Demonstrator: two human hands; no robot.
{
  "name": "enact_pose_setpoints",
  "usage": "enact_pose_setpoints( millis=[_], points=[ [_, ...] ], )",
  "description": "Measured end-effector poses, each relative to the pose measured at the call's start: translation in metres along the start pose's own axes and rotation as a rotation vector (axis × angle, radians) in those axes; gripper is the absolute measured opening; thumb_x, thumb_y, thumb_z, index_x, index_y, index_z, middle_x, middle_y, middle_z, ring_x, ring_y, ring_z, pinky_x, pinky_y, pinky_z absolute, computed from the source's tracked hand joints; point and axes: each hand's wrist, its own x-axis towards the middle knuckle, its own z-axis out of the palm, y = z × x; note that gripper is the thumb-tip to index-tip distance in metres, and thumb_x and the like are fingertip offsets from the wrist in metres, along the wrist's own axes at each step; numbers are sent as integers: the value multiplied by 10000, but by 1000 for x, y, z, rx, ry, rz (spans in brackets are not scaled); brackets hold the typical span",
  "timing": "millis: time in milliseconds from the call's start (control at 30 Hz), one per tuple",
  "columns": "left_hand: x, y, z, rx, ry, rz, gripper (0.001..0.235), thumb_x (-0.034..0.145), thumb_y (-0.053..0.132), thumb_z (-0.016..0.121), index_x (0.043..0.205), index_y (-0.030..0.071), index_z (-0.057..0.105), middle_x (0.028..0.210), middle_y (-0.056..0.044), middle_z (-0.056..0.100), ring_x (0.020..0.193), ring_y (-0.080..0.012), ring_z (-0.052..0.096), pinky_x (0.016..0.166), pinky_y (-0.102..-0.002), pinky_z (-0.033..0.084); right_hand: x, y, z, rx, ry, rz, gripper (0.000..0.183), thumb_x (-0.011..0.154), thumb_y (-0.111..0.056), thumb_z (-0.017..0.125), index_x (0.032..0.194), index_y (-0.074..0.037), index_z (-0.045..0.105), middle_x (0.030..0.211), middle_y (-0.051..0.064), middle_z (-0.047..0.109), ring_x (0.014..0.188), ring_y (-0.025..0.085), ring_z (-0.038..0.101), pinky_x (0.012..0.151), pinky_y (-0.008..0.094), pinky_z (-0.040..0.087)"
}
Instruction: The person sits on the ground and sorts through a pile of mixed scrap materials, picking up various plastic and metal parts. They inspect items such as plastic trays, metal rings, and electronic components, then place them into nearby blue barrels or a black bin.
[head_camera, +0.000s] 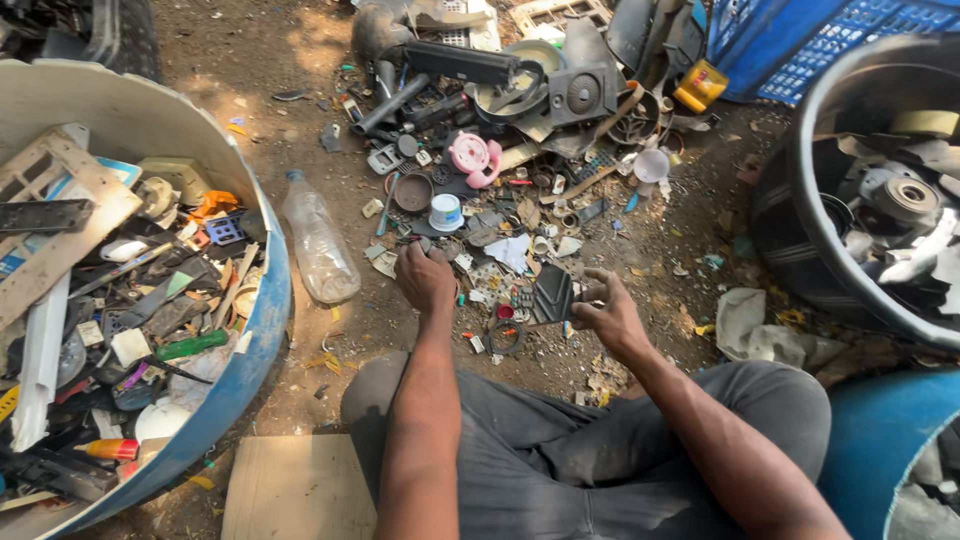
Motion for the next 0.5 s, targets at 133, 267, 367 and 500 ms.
enact_pose_setpoints(
  millis=[133, 267, 367, 500],
  points=[
    [-53, 32, -4, -224, -161, 355, 237, 1104, 303, 572, 1158, 83, 645, 1264, -130, 690, 1215, -249, 666, 1080, -407, 574, 1, 9, 18, 255, -32, -26, 690, 875, 50, 629, 1512, -54, 386, 1163, 216, 653, 914, 281, 727, 790, 369, 668],
    [-100, 50, -30, -220, -336, 820, 414, 878, 284, 781, 1151, -3, 661, 1391, -314, 543, 1312, -428, 498, 1058, -532, 464, 14, 14, 34, 504, -74, -73, 627, 916, 41, 628, 1504, -5, 415, 1191, 213, 621, 965, 284, 706, 812, 383, 659],
    [-106, 53, -37, -145, -420, 935, 632, 714, 330, 845, 1213, 1, 636, 1401, -333, 523, 1269, -454, 527, 973, -532, 500, 16, 25, 31, 694, -119, -38, 577, 939, 14, 608, 1486, 16, 428, 1196, 206, 627, 985, 268, 708, 808, 391, 665],
    [-102, 54, -36, -4, -576, 676, 302, 1025, 198, 596, 1293, 61, 574, 1419, -149, 631, 1046, -286, 746, 844, -373, 661, 22, 29, 15, 806, -281, -15, 550, 970, -73, 564, 1494, -44, 398, 1131, 229, 621, 855, 328, 697, 725, 410, 635]
  ],
)
